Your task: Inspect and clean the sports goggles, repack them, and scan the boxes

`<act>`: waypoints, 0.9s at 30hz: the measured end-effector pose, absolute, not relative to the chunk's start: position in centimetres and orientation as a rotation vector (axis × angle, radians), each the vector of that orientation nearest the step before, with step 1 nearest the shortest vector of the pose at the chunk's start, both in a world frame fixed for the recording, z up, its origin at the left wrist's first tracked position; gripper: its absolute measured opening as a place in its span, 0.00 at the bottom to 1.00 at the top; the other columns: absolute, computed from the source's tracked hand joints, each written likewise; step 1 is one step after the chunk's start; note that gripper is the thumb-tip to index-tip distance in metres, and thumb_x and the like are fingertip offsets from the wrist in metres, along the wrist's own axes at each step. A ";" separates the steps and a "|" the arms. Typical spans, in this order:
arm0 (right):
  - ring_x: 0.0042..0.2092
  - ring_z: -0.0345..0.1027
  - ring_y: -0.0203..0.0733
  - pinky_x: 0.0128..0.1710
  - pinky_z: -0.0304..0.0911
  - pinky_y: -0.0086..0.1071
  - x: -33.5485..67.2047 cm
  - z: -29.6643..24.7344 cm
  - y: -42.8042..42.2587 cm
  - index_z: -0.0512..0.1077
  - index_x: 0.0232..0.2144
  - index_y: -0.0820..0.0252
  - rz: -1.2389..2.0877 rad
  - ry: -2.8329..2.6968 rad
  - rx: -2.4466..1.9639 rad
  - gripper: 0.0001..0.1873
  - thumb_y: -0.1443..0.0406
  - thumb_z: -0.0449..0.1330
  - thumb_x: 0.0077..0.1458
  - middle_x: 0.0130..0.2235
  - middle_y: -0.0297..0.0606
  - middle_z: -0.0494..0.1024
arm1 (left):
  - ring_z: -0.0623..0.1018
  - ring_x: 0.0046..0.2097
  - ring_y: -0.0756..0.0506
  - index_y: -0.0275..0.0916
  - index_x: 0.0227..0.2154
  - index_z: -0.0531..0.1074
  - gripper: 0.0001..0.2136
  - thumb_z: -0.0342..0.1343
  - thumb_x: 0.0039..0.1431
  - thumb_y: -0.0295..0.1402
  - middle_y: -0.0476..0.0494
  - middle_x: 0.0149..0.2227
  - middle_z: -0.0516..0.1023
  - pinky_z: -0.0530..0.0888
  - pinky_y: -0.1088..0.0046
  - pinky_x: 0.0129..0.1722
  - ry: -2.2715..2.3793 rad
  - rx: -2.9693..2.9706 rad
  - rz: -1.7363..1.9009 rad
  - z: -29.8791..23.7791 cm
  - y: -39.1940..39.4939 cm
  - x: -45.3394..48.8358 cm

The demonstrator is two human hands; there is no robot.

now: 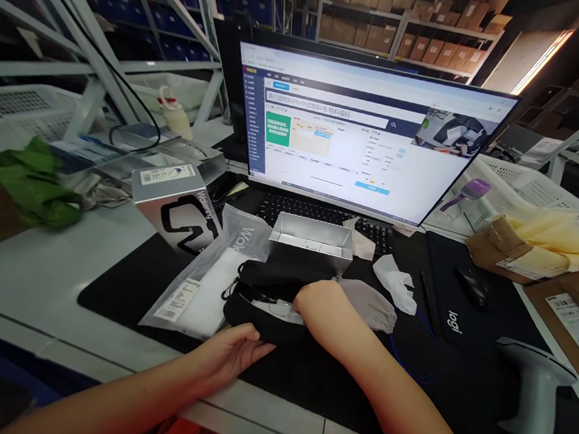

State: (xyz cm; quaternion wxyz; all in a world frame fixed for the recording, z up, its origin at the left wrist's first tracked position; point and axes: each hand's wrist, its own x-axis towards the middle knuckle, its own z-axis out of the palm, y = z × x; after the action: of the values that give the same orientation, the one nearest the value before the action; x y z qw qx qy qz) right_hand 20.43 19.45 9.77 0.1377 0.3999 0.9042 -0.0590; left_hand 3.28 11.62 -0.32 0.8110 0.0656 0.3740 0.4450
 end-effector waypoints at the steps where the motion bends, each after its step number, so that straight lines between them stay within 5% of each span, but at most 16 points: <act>1: 0.40 0.78 0.49 0.36 0.65 0.33 20.5 9.6 19.8 0.81 0.31 0.59 -0.168 2.629 1.128 0.14 0.79 0.60 0.49 0.36 0.42 0.83 | 0.79 0.52 0.42 0.34 0.36 0.78 0.14 0.55 0.45 0.18 0.42 0.43 0.83 0.72 0.63 0.59 0.791 0.146 0.950 -0.4 11.6 3.2; 8: 0.36 0.76 0.45 0.31 0.58 0.31 21.0 9.0 21.2 0.77 0.24 0.60 -0.194 2.675 1.018 0.09 0.73 0.62 0.54 0.33 0.38 0.81 | 0.75 0.59 0.39 0.37 0.50 0.73 0.19 0.61 0.53 0.25 0.39 0.54 0.79 0.67 0.58 0.64 0.713 0.208 0.950 -1.4 11.9 3.3; 12: 0.38 0.73 0.37 0.36 0.60 0.28 23.1 10.4 21.4 0.78 0.28 0.57 -0.437 2.886 0.979 0.08 0.71 0.61 0.57 0.36 0.32 0.81 | 0.74 0.60 0.39 0.36 0.51 0.71 0.20 0.63 0.57 0.36 0.35 0.56 0.76 0.68 0.61 0.62 0.835 0.320 0.921 -0.9 11.5 2.7; 16: 0.35 0.72 0.36 0.35 0.62 0.27 28.4 13.3 21.4 0.78 0.34 0.57 -0.707 3.111 1.308 0.07 0.66 0.59 0.60 0.35 0.33 0.80 | 0.82 0.45 0.40 0.37 0.46 0.74 0.19 0.59 0.58 0.44 0.37 0.43 0.82 0.77 0.65 0.44 1.132 0.935 0.473 3.4 10.1 -0.6; 19: 0.30 0.72 0.38 0.30 0.62 0.29 33.1 14.6 22.0 0.77 0.35 0.56 -0.700 3.062 1.791 0.12 0.57 0.59 0.62 0.31 0.34 0.79 | 0.79 0.30 0.45 0.41 0.38 0.79 0.12 0.57 0.60 0.42 0.46 0.29 0.81 0.71 0.71 0.33 1.254 1.802 0.143 9.2 10.9 -2.1; 23: 0.27 0.72 0.41 0.27 0.61 0.31 36.1 14.9 22.8 0.77 0.36 0.57 -0.476 2.884 2.340 0.15 0.53 0.58 0.61 0.26 0.36 0.79 | 0.80 0.47 0.42 0.44 0.48 0.77 0.14 0.46 0.69 0.35 0.43 0.46 0.82 0.71 0.66 0.48 1.243 2.458 0.231 14.8 18.6 1.7; 25: 0.26 0.70 0.40 0.27 0.60 0.31 36.1 15.0 22.8 0.76 0.35 0.58 -0.461 2.890 2.365 0.15 0.54 0.58 0.61 0.26 0.36 0.79 | 0.77 0.53 0.39 0.41 0.52 0.74 0.16 0.44 0.70 0.30 0.39 0.51 0.79 0.70 0.62 0.52 1.434 2.550 -0.053 15.0 24.0 5.0; 27: 0.26 0.69 0.40 0.26 0.59 0.30 35.8 15.1 22.6 0.76 0.34 0.57 -0.604 2.957 2.279 0.14 0.54 0.58 0.60 0.27 0.36 0.78 | 0.77 0.53 0.38 0.37 0.51 0.74 0.13 0.53 0.66 0.29 0.37 0.50 0.78 0.72 0.61 0.52 1.434 2.535 -0.237 14.1 28.7 8.1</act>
State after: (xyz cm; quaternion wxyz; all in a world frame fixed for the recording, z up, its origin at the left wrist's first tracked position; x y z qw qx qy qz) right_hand 35.82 22.59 15.09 -0.3148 0.5720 0.7421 -0.1516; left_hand 8.11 28.71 14.10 0.1094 0.8623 0.4879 -0.0806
